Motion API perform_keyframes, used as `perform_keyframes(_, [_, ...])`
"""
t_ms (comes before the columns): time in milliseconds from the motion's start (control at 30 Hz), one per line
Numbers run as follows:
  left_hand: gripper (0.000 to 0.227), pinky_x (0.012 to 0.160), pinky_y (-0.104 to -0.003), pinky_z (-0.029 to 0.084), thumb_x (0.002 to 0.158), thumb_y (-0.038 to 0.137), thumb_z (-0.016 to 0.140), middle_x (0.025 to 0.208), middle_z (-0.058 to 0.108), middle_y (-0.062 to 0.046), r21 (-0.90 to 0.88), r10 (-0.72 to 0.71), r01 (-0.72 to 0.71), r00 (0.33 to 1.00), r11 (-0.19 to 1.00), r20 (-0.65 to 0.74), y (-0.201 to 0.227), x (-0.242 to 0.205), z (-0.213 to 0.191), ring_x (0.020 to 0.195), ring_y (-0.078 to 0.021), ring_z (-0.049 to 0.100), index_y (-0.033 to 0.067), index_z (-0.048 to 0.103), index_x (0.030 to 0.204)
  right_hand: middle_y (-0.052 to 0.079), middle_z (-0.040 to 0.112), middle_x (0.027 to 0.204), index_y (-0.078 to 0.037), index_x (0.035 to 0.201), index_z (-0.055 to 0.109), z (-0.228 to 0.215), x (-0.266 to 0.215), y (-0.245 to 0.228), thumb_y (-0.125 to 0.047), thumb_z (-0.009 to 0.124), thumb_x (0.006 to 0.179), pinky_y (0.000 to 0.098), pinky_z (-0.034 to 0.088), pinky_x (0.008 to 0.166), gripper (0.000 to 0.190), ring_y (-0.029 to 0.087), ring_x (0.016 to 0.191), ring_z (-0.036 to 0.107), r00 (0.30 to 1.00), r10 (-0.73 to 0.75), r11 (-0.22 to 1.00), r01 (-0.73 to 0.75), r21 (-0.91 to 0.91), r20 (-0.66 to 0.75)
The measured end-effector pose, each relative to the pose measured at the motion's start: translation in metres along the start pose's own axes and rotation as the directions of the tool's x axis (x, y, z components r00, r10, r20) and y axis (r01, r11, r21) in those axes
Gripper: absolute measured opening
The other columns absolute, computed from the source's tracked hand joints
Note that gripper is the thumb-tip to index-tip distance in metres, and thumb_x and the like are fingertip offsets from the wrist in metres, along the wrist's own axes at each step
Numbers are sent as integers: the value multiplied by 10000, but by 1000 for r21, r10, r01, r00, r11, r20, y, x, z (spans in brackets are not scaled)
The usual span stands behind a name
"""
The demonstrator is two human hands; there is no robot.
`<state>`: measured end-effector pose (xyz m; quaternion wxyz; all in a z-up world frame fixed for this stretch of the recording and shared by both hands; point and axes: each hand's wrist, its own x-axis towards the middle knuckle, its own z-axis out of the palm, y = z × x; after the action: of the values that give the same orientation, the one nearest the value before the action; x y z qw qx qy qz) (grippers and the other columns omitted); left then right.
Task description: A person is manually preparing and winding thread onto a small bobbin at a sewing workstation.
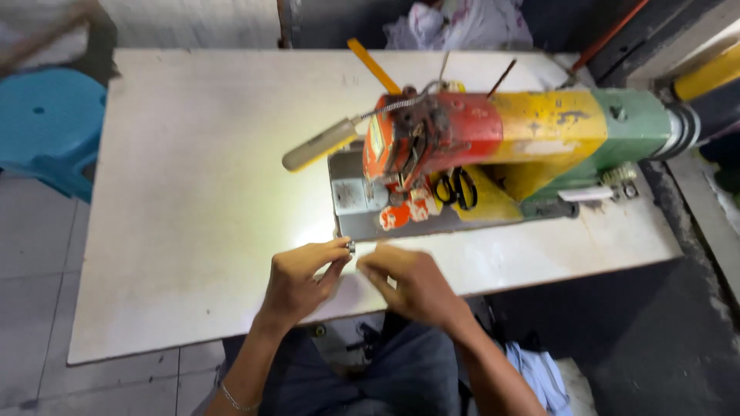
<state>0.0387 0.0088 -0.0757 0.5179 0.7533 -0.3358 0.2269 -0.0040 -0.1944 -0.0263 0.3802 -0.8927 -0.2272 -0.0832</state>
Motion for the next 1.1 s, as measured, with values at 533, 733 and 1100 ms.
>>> perform_keyframes(533, [82,724,-318,634,878,0,757,967,818,-71,-36,129,-129,992,991,-11,44,26,-20,881,-266,804,72,791,896,109,510,620,-105,824,627,-14,8,-5,-63,673,916,408,484,515,112,358,530,546,995,-96,982,91,168,23])
perform_keyframes(733, [85,717,-341,643,868,-22,761,965,814,-97,-62,181,-180,983,982,8,53,28,-19,872,-286,802,51,791,897,43,504,616,-114,895,702,-27,16,-11,-93,668,971,329,490,528,86,233,518,539,988,-76,993,87,78,-135])
perform_keyframes(1100, [86,726,-342,641,851,-9,777,933,809,-77,7,130,-130,991,992,22,47,26,-26,869,-275,799,59,796,900,88,540,642,-81,894,662,-13,6,-18,-42,681,913,398,505,526,48,316,534,600,995,-94,977,96,192,-20])
